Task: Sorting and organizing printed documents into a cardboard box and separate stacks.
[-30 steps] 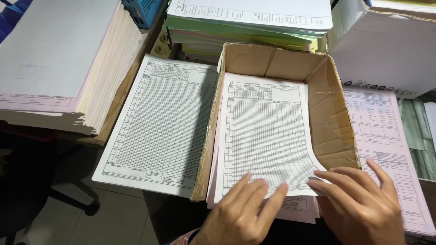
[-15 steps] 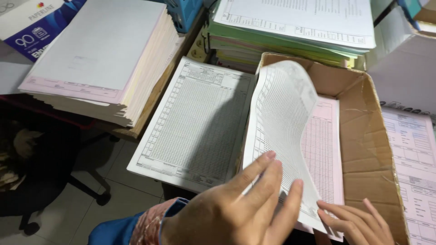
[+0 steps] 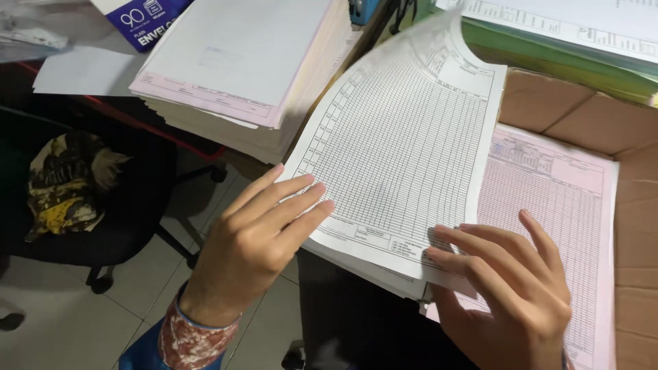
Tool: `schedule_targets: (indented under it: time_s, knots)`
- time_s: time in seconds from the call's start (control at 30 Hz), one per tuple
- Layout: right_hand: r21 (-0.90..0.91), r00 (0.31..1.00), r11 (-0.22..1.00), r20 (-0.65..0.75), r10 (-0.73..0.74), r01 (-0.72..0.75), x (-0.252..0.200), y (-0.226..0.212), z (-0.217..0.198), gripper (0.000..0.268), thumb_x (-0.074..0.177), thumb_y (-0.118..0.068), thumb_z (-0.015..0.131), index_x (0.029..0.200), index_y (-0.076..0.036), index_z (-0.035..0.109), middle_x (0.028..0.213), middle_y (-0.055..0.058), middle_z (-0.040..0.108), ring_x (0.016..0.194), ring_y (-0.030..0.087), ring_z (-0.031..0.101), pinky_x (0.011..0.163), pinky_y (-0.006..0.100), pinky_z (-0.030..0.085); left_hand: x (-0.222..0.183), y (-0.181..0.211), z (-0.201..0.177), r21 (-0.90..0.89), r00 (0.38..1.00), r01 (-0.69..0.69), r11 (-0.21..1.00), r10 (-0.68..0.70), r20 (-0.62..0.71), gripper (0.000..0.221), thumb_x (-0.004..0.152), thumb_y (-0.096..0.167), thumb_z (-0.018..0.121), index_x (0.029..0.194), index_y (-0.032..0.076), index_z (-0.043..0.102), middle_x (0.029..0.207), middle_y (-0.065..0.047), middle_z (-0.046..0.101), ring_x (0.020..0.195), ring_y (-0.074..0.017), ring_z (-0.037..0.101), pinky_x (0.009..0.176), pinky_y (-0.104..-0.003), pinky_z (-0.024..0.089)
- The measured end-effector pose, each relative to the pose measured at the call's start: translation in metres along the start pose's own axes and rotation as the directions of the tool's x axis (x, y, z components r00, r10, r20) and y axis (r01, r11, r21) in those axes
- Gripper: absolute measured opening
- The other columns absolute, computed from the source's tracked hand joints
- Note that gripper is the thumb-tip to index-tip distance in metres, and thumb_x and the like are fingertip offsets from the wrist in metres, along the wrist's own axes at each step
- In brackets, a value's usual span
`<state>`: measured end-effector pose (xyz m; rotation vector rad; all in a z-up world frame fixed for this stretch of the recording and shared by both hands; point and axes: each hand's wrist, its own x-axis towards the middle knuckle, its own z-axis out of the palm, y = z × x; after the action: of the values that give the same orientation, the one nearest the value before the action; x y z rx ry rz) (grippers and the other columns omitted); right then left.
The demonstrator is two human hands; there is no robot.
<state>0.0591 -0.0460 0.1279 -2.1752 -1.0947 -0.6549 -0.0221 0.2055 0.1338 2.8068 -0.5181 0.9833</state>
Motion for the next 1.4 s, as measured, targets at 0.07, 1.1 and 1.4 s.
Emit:
schedule_targets:
  time_s: [0.07,1.1,1.4]
  knots:
    - [0.023,0.999,0.999,0.043,-0.027,0.026,0.001,0.001,0.01,0.015,0.082,-0.005,0.08,0.086,-0.017,0.072,0.103,0.004,0.078,0.096,0.024,0.075,0.116,0.061,0.044,-0.013,-0.012,0.004,-0.018,0.998,0.051,0.999,-0.051,0.031,0.021,0.088,-0.012,0.076,0.107,-0.003,0.077,0.111,-0.021,0.075,0.109,-0.0367,0.071,0.101,-0.057,0.057]
    - [-0.279,0.917,0.912,0.347,-0.195,0.3,-0.047,0.037,0.061,0.035,0.073,-0.06,0.075,0.092,-0.03,0.077,0.074,-0.01,0.074,0.081,0.023,0.061,0.108,0.079,0.036,0.182,-0.095,0.093,0.224,0.262,0.476,0.85,-0.38,0.887,0.054,0.101,0.013,0.057,0.15,0.0,0.04,0.138,-0.021,0.057,0.121,-0.0338,0.064,0.099,-0.045,0.059]
    - [-0.289,0.941,0.907,0.233,-0.244,0.307,-0.055,0.049,0.068,0.031,0.083,-0.057,0.068,0.09,-0.028,0.073,0.088,-0.01,0.071,0.078,0.02,0.06,0.108,0.078,0.034,0.202,-0.2,0.297,0.302,0.148,0.136,0.944,-0.32,0.936,0.076,0.086,0.003,0.056,0.152,-0.008,0.021,0.148,-0.034,0.033,0.123,-0.0466,0.057,0.083,-0.055,0.06]
